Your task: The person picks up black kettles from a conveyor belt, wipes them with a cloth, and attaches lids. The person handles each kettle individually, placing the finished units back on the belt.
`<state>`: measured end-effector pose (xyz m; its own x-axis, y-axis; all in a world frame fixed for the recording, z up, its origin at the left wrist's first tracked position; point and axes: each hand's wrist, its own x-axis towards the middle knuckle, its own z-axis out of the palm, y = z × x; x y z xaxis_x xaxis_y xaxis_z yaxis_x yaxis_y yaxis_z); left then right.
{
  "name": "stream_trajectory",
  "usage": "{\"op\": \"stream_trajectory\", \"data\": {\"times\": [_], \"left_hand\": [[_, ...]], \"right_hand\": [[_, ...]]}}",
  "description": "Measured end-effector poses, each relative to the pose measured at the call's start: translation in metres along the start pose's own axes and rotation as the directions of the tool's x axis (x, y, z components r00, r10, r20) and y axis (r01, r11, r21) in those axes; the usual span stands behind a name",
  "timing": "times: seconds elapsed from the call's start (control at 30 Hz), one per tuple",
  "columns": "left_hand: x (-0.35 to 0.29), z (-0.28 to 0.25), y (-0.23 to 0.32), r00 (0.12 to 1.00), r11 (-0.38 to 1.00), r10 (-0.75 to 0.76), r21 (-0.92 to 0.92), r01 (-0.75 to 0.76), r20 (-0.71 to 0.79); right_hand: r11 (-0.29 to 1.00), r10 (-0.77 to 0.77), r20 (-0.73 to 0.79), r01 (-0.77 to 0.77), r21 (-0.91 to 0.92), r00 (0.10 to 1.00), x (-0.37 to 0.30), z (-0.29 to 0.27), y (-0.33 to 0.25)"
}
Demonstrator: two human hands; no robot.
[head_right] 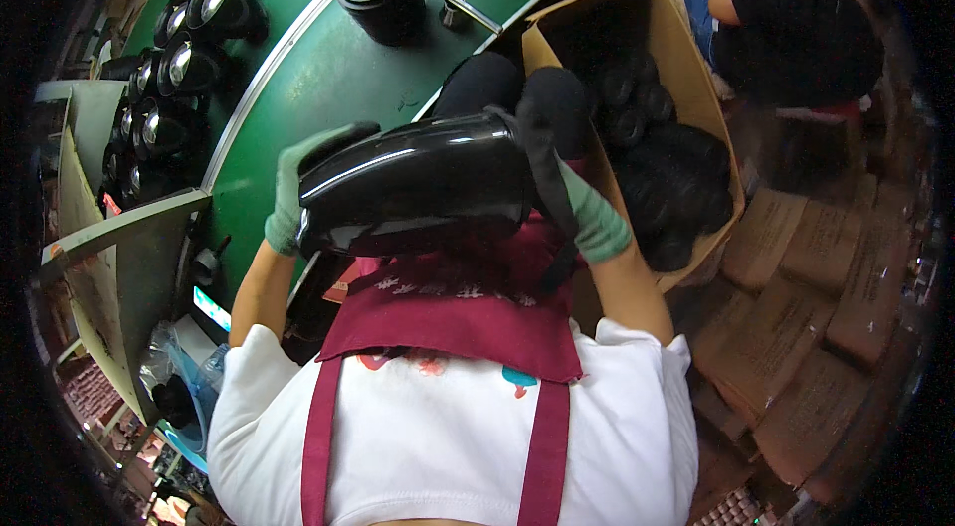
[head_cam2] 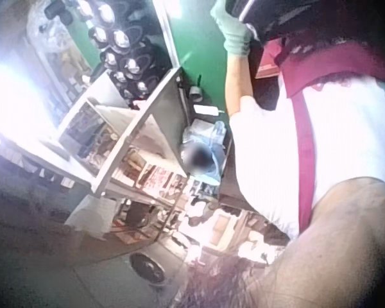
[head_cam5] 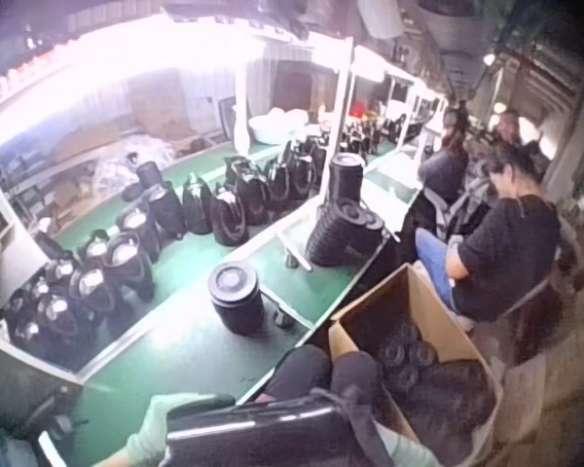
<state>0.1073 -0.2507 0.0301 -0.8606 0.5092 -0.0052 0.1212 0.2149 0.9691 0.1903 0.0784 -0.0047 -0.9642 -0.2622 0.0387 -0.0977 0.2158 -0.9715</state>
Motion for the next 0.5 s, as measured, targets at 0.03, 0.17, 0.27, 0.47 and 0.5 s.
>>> {"op": "stream_trajectory", "data": {"times": [0.03, 0.17, 0.27, 0.47, 0.5], "left_hand": [[-0.012, 0.007, -0.022, 0.978, 0.937, -0.207, -0.285, 0.202, 0.012], [-0.017, 0.02, -0.044, 0.981, 0.89, -0.191, -0.427, 0.159, -0.031], [0.012, 0.001, 0.01, 0.953, 0.911, 0.302, 0.288, -0.296, 0.023], [-0.037, 0.035, -0.133, 0.96, 0.613, -0.278, -0.776, 0.15, -0.034], [-0.039, 0.034, -0.149, 0.955, 0.701, -0.292, -0.691, 0.173, -0.057]], "right_hand": [[0.961, -0.11, 0.021, 0.112, -0.254, 0.994, 0.003, -0.005, -0.017], [0.961, -0.093, -0.237, 0.15, 0.232, 0.967, 0.02, 0.032, -0.03], [0.938, 0.093, -0.097, -0.054, 0.342, 0.991, 0.022, 0.01, -0.002], [0.97, -0.117, -0.211, 0.157, 0.184, 0.97, 0.006, 0.025, -0.038], [0.968, -0.141, -0.236, 0.184, 0.17, 0.961, 0.008, 0.03, -0.037]]}}
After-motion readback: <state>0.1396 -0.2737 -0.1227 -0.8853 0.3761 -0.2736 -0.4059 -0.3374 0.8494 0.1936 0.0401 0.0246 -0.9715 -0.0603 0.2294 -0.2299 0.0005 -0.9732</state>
